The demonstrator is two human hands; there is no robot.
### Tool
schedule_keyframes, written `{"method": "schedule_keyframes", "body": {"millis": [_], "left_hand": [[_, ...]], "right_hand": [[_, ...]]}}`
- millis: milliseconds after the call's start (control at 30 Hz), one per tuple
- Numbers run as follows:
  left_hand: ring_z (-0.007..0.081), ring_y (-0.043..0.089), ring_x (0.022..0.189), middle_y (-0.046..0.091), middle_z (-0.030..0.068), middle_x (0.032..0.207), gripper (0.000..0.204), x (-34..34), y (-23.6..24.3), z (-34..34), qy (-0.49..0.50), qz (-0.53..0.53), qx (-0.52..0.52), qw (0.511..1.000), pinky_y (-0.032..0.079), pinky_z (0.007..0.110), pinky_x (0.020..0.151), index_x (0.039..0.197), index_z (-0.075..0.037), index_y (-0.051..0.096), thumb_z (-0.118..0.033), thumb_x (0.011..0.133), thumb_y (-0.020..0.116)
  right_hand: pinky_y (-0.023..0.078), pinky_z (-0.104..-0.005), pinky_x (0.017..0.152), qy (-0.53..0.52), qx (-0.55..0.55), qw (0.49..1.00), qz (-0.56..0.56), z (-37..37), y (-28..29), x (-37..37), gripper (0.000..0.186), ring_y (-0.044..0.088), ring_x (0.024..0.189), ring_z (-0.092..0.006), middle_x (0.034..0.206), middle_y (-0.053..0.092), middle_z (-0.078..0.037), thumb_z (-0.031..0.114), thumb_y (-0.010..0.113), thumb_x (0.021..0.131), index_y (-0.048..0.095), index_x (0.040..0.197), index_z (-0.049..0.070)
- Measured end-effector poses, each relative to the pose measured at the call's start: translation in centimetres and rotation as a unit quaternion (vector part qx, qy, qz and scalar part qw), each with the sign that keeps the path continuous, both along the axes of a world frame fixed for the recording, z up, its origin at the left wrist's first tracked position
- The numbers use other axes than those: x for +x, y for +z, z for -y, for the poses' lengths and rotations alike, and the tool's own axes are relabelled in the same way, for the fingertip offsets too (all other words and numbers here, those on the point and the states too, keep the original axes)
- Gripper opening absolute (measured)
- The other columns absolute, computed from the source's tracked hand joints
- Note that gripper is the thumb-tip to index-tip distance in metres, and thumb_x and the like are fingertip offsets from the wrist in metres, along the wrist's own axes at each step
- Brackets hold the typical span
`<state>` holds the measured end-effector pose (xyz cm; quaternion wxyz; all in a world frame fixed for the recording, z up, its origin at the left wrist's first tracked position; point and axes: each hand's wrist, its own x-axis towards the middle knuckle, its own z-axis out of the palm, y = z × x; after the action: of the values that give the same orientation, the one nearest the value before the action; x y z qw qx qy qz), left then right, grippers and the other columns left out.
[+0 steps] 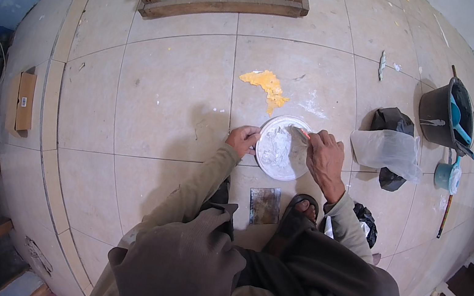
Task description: The person sits on the floor and mixes a white compound in a container using a trowel. They then stand up, transfer the compound to a hawk, and apply it to a wall area around a window frame using the trowel.
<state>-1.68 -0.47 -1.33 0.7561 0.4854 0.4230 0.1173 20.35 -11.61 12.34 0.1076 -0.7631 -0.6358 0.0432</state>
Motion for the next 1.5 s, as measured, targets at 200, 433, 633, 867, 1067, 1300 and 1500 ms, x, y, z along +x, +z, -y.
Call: {"method": "schedule_keyframes", "body": {"millis": [200, 433, 633, 867, 1067, 1300, 1500], "left_hand": [[0.0156, 0.065, 0.087, 0.065, 0.0098, 0.1, 0.034, 0.1, -0.1, 0.2, 0.022, 0.041, -0.001, 0.999, 0.059, 0.03, 0.068, 0.119, 0.003, 0.058, -0.019, 0.093, 0.059], [0.0147, 0.065, 0.084, 0.065, 0.0095, 0.098, 0.033, 0.1, -0.1, 0.2, 0.028, 0.04, 0.004, 0.999, 0.059, 0.029, 0.064, 0.118, 0.003, 0.059, -0.019, 0.093, 0.059], [0.0153, 0.066, 0.086, 0.065, 0.0102, 0.104, 0.033, 0.4, 0.0, -0.1, 0.006, -0.011, 0.021, 1.0, 0.06, 0.031, 0.068, 0.121, 0.004, 0.057, -0.017, 0.095, 0.057], [0.0135, 0.065, 0.083, 0.067, 0.0074, 0.1, 0.03, 0.8, 0.7, -2.4, -0.072, -0.032, 0.083, 0.993, 0.057, 0.029, 0.066, 0.118, 0.001, 0.062, -0.018, 0.095, 0.057], [0.0154, 0.065, 0.081, 0.069, 0.0089, 0.1, 0.023, 2.4, 1.4, -4.7, -0.129, -0.074, 0.262, 0.953, 0.053, 0.029, 0.07, 0.108, -0.003, 0.069, -0.015, 0.091, 0.059], [0.0164, 0.064, 0.075, 0.067, 0.0091, 0.08, 0.018, 1.6, -0.8, -5.2, 0.005, -0.051, 0.405, 0.913, 0.053, 0.029, 0.07, 0.104, -0.002, 0.066, -0.01, 0.089, 0.06], [0.0111, 0.061, 0.06, 0.066, 0.0064, 0.077, 0.013, -1.9, 1.3, 1.2, 0.022, -0.166, 0.11, 0.98, 0.051, 0.027, 0.052, 0.097, -0.003, 0.064, -0.013, 0.088, 0.064]], "right_hand": [[0.041, -0.0404, 0.065, 0.018, 0.022, 1.0, -0.007, -0.6, -1.7, -0.9, 0.018, 0.057, 0.083, -0.0237, 0.087, 0.057, -0.005, 0.011, 0.062, 0.076, 0.063, 0.094, 0.011], [0.039, -0.0378, 0.071, 0.135, -0.018, 0.991, 0.02, -0.4, -0.3, -1.4, 0.024, 0.053, 0.087, -0.0212, 0.091, 0.057, -0.001, 0.008, 0.059, 0.076, 0.062, 0.099, 0.014], [0.038, -0.0366, 0.073, 0.155, 0.009, 0.988, -0.014, 0.3, 0.6, 0.4, 0.022, 0.052, 0.088, -0.0202, 0.091, 0.057, 0.001, 0.006, 0.058, 0.075, 0.065, 0.093, 0.017], [0.038, -0.0369, 0.074, 0.124, 0.03, 0.992, 0.004, -0.8, -0.1, -0.3, 0.021, 0.052, 0.089, -0.0203, 0.094, 0.058, 0.002, 0.008, 0.059, 0.075, 0.065, 0.093, 0.017], [0.038, -0.0372, 0.076, 0.151, 0.014, 0.988, -0.01, -0.2, 1.2, -0.5, 0.021, 0.052, 0.089, -0.0203, 0.094, 0.058, 0.002, 0.008, 0.06, 0.075, 0.065, 0.093, 0.018], [0.038, -0.0403, 0.086, 0.15, 0.038, 0.988, -0.028, -0.8, 1.2, -1.2, 0.024, 0.054, 0.093, -0.021, 0.094, 0.058, 0.001, 0.008, 0.06, 0.075, 0.067, 0.096, 0.018], [0.036, -0.043, 0.095, 0.209, 0.033, 0.977, -0.038, -2.1, 0.1, -1.4, 0.023, 0.052, 0.102, -0.0217, 0.099, 0.057, -0.002, 0.011, 0.058, 0.077, 0.067, 0.097, 0.016]]}}
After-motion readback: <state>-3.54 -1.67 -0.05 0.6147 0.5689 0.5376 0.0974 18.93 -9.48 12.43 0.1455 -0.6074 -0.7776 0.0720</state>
